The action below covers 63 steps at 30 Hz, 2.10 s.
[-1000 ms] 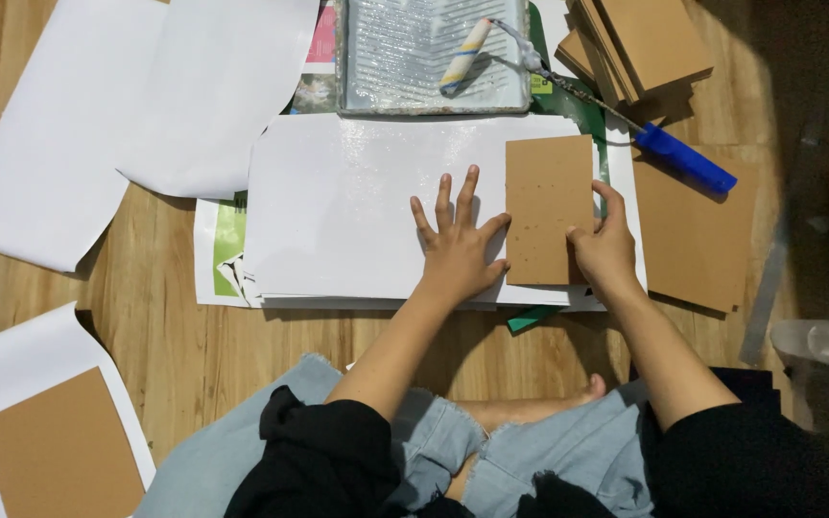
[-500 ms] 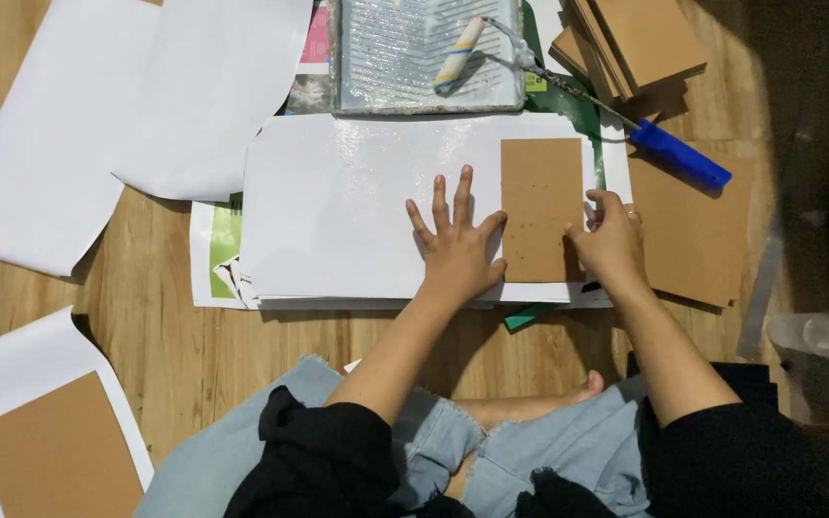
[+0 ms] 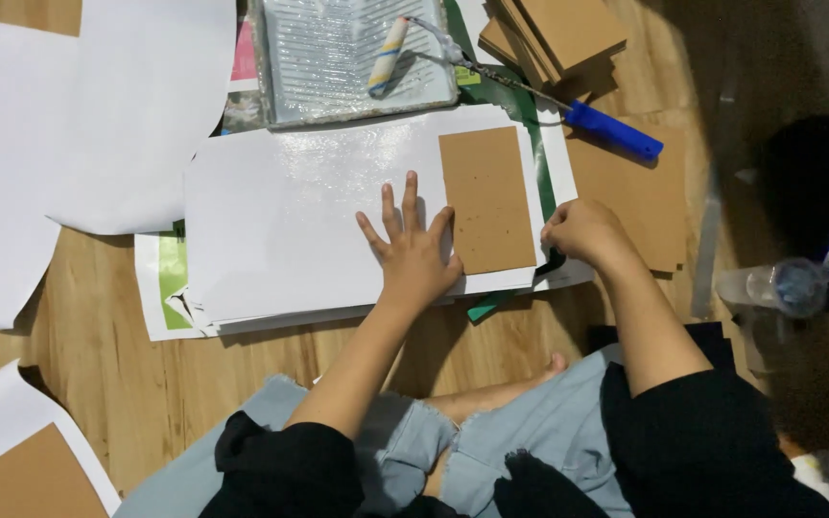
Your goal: The person applies adhesive to a sheet of paper using a roller and then carefully positions and presses three pieces of cardboard onto the glued surface.
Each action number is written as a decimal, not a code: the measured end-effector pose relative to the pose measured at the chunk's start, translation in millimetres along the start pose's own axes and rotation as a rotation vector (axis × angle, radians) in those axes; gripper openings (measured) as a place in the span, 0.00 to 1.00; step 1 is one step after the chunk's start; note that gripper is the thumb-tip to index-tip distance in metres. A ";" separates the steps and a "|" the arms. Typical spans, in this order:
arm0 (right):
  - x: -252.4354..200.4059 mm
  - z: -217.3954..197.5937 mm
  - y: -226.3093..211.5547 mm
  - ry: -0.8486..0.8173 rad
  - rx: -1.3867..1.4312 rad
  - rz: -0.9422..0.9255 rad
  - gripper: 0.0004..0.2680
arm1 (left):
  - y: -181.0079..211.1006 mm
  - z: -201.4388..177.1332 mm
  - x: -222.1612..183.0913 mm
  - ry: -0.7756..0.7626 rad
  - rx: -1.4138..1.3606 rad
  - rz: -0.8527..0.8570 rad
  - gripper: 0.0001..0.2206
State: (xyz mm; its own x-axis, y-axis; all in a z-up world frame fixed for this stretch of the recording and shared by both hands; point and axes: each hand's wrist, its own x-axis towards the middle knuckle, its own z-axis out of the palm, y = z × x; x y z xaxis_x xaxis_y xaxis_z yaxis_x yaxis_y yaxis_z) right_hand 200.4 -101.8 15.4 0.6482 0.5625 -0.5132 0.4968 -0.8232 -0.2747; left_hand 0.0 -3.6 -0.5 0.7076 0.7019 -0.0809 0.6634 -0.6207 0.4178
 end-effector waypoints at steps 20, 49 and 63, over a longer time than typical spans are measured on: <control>-1.0 17.6 -6.3 -0.084 0.007 -0.006 0.04 | -2.9 -3.0 1.1 -0.040 0.006 -0.034 0.28; 20.6 8.5 -20.6 0.227 0.047 -0.208 0.09 | -3.8 -1.2 -0.1 -0.036 0.043 -0.032 0.29; 29.3 2.5 -48.8 0.232 -0.316 -0.282 0.16 | -1.1 -2.6 4.3 -0.044 0.043 -0.008 0.29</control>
State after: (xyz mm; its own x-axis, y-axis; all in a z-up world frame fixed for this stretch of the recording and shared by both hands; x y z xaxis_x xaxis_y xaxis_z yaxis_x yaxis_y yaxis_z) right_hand 193.7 -45.3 11.8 0.5565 0.7926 -0.2491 0.7997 -0.5923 -0.0980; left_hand 1.7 1.1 1.0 0.7115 0.6916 -0.1245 0.6784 -0.6300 0.3780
